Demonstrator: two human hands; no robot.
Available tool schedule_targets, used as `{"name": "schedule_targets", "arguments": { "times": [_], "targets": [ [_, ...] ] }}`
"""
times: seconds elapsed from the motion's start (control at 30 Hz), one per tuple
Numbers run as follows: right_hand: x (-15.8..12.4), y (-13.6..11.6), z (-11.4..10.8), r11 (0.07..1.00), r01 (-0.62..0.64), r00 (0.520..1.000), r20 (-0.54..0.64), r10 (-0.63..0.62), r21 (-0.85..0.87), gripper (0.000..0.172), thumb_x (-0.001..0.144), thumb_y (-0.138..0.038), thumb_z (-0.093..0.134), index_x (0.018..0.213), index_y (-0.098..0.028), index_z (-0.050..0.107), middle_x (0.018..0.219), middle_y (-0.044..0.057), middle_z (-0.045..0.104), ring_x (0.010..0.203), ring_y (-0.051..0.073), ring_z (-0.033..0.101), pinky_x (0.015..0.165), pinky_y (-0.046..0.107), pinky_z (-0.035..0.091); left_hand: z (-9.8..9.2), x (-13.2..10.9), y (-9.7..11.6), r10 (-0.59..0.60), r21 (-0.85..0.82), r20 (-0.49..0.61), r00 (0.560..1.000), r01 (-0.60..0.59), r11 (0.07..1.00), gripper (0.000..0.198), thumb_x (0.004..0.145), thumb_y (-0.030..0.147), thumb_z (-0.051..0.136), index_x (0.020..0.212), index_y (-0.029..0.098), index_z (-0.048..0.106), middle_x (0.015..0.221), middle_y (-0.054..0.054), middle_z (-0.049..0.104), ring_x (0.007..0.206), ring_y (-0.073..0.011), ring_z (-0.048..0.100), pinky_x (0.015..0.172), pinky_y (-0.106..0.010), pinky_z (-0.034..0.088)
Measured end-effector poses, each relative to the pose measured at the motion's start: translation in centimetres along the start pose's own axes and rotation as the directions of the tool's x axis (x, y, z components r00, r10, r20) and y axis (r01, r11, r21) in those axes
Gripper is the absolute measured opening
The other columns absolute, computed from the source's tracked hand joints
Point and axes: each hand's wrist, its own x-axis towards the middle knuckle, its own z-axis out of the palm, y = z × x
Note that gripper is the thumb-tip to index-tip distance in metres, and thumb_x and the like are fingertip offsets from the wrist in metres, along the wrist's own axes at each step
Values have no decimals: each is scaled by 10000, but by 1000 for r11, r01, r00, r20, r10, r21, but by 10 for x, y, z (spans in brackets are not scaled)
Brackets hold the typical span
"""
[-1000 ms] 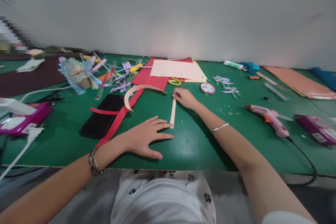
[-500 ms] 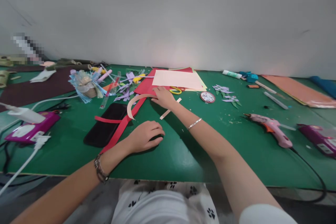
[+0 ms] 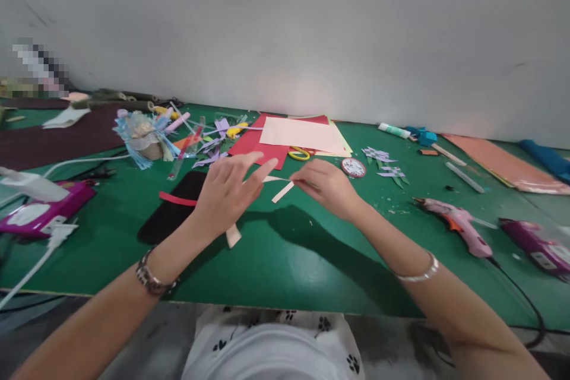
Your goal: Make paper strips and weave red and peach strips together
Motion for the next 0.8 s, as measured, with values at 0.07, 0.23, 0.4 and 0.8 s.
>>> {"name": "schedule_targets", "arguments": {
  "times": [0.07,0.23,0.4,0.8],
  "targets": [
    [-23,-4,-12,997,34,996,-81,-40,-71,173,836,-183,446,795,-147,610,726,42,636,663,121,503,605,233,365,2,3,1,127,-15,-20,992,-128,992,178,824,140,443,972,175,536,858,-38,625,766,-151,558,688,-275,399],
    [-68,-13,-31,917,116,991,-15,-132,-381,147,815,-112,470,757,-140,602,716,34,642,635,123,466,623,248,344,10,-9,15,399,-134,-43,916,-402,906,189,828,57,402,845,122,579,721,-6,637,635,-116,537,608,-252,383],
    [-99,-20,-26,885,175,970,227,-81,-431,241,830,-68,398,714,-141,596,731,38,629,645,134,465,670,269,342,18,-34,36,490,-364,121,863,-420,831,234,852,75,354,837,115,584,702,-12,621,614,-111,521,558,-241,370],
    [-79,-51,18,997,11,951,308,12,-72,183,857,-198,402,863,-168,582,787,26,604,713,143,490,649,258,372,18,-37,62,275,-472,359,892,-81,878,259,872,201,359,723,156,566,668,-6,567,620,-132,508,505,-243,345]
  ]
}}
